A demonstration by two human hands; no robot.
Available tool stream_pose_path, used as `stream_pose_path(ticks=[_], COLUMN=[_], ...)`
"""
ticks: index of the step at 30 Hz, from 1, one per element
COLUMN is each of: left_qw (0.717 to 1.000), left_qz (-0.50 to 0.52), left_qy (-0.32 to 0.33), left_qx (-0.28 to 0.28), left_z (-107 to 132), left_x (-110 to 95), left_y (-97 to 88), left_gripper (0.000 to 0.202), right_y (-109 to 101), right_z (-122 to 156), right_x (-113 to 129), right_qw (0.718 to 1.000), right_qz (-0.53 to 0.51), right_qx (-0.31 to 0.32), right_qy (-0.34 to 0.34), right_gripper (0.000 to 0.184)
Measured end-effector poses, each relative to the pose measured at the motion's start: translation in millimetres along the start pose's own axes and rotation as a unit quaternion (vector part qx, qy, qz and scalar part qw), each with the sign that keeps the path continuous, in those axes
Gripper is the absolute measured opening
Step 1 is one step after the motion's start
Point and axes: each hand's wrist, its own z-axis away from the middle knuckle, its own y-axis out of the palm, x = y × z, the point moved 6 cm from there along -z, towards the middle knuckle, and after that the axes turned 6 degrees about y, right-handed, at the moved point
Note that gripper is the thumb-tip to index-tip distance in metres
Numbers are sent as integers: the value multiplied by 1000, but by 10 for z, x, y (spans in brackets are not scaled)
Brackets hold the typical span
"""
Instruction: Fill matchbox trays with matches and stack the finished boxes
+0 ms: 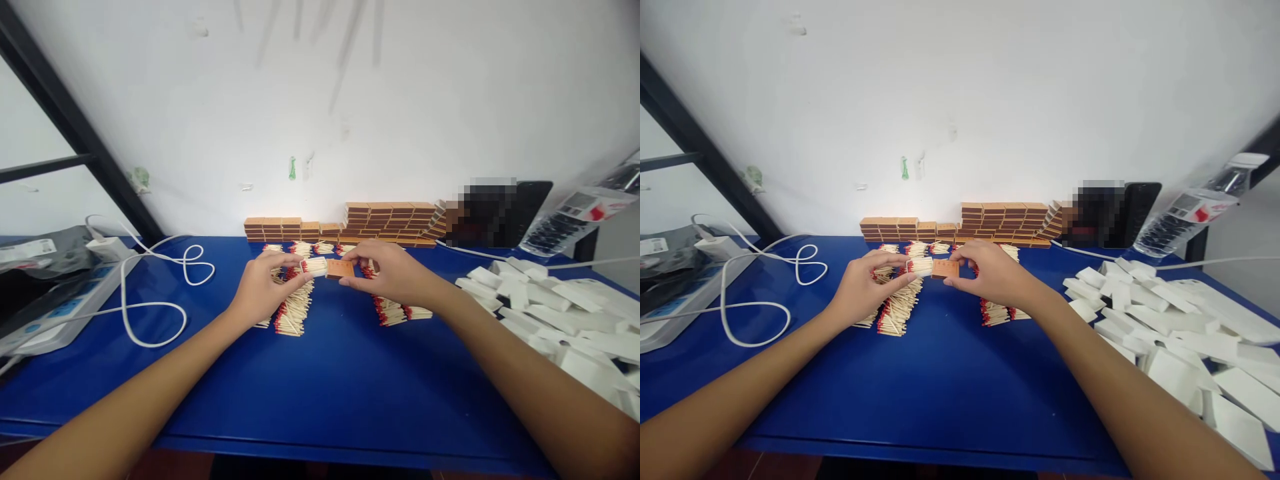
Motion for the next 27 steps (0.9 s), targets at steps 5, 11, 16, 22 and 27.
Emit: stream_pose_path(ticks=[5,11,16,22,27], left_qw=[999,997,996,996,996], left_qz=[36,64,73,71,69], left_qy=[-8,-25,-31,-27,-24], left_qx=[11,26,37,42,52], left_z=[-29,-55,-66,-83,-82], left_x=[19,34,78,78,81], left_y=[-21,-13,10,-8,-7], left_gripper=[31,32,34,35,35], right_y=[-55,-62,-38,-47,-43], right_z=[-9,-24,-30,-29,-37], right_x=[13,-65,-130,-135,-128], right_qw=[999,996,994,994,995], right_qz=[-32,-72,-89,-87,-82], right_qx=[-34,-43,-42,-44,-40], right_qy=[2,22,42,46,32], right_gripper=[41,49,53,54,52])
